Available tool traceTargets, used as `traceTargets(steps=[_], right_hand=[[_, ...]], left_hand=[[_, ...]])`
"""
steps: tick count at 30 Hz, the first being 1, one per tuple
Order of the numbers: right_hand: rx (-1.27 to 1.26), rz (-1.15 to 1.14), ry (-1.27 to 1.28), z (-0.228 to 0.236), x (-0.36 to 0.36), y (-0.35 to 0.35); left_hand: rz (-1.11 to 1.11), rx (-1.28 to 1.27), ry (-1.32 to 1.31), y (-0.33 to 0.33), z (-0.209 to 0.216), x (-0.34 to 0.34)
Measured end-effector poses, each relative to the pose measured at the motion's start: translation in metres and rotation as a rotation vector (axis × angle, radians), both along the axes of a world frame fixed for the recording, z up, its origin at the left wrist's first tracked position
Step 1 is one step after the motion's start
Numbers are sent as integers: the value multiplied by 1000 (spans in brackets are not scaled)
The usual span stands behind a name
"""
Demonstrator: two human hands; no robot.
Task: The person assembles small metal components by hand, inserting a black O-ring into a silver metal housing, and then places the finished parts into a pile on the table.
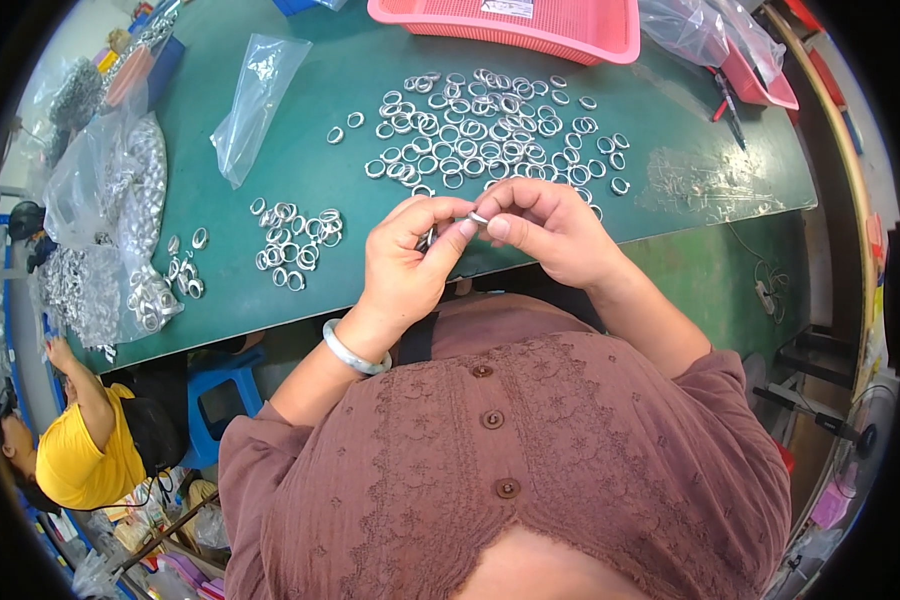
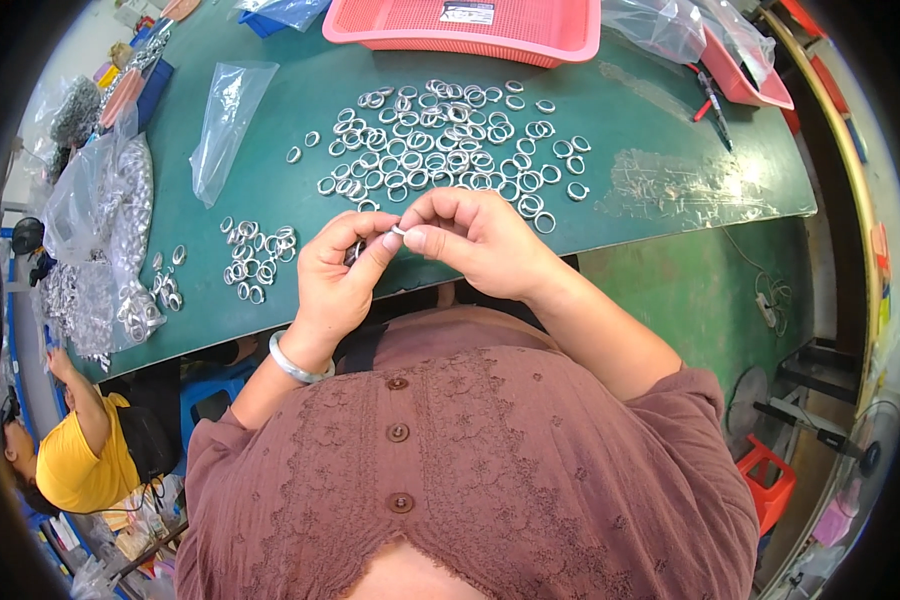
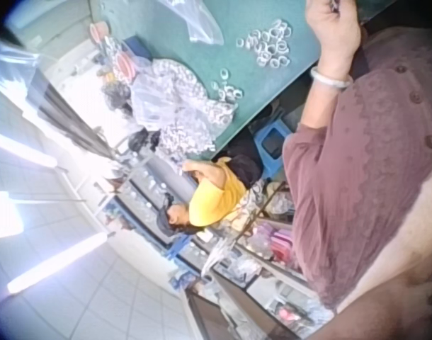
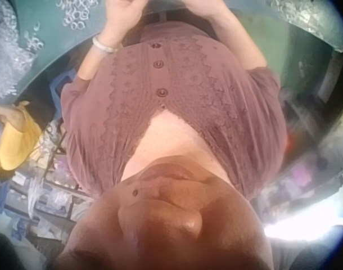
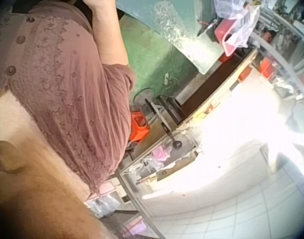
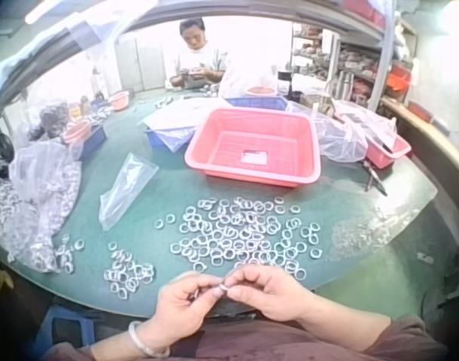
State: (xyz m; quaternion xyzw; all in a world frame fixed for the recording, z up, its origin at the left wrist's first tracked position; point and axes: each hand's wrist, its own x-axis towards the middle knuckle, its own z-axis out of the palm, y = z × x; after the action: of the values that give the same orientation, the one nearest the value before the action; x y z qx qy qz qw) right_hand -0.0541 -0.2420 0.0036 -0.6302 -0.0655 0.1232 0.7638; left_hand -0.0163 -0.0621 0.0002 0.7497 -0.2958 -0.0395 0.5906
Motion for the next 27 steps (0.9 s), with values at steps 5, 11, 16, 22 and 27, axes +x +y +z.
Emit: traceTargets(steps=[5,11,16,22,27], right_hand=[[55,-68,-116,-5,-1,6],[15,-98,-34,-1,-2,5],[-11,-121,13,4,-2,6],[1,-95,35,6,-3,8],[-63,-136,11,7,-2,8]], left_hand=[[11,-132,161,0,-8,-1],[13,-169,321,-1,-7,-4],[-8,-209,397,-2,-2,-6],[-33,-207,400,-2,-5,-4],[-45,-327,878,3,1,1]])
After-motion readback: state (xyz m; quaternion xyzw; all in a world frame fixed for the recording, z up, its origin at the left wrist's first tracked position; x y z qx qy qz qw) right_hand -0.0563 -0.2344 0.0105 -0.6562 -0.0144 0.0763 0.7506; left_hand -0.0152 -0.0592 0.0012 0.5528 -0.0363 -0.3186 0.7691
